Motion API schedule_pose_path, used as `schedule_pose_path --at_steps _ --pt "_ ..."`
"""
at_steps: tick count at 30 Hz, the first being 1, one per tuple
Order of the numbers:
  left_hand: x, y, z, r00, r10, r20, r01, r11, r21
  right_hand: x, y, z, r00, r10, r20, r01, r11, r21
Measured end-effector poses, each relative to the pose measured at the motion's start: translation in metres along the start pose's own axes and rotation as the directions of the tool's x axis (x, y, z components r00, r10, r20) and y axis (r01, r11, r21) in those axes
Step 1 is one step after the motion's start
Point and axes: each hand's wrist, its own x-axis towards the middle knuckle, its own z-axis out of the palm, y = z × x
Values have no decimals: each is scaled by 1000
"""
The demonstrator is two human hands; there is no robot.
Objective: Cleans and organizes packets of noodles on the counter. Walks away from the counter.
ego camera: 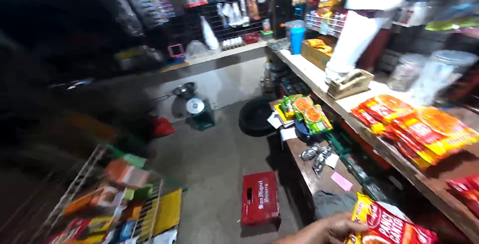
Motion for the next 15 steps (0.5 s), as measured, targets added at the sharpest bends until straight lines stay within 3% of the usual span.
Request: schedule_pose_path --at_steps 2,5,7,11,13,15 --pt "1 -1 -1 1000 26 12 -26 1000 -7 7 6 -9 973 26 -228 -63 986 -156" --pt "-1 4 2 997 42 -58 -44 999 -29 2 8 -39 924 25 -381 -93 983 -160" --pt "1 9 2 994 40 -101 -43 999 -22 -12 -4 -46 919 -24 -393 -55 981 -188" --pt "11 10 5 993 13 -119 -12 1000 6 -43 -45 -28 931 -297 -213 195 896 -398" --pt "15 12 11 991 -25 -129 32 998 53 -53 -62 -9 898 -437 -42 328 732 -597" --pt "20 14 19 991 -58 -123 72 991 110 -50 -60 8 839 -524 149 435 480 -762"
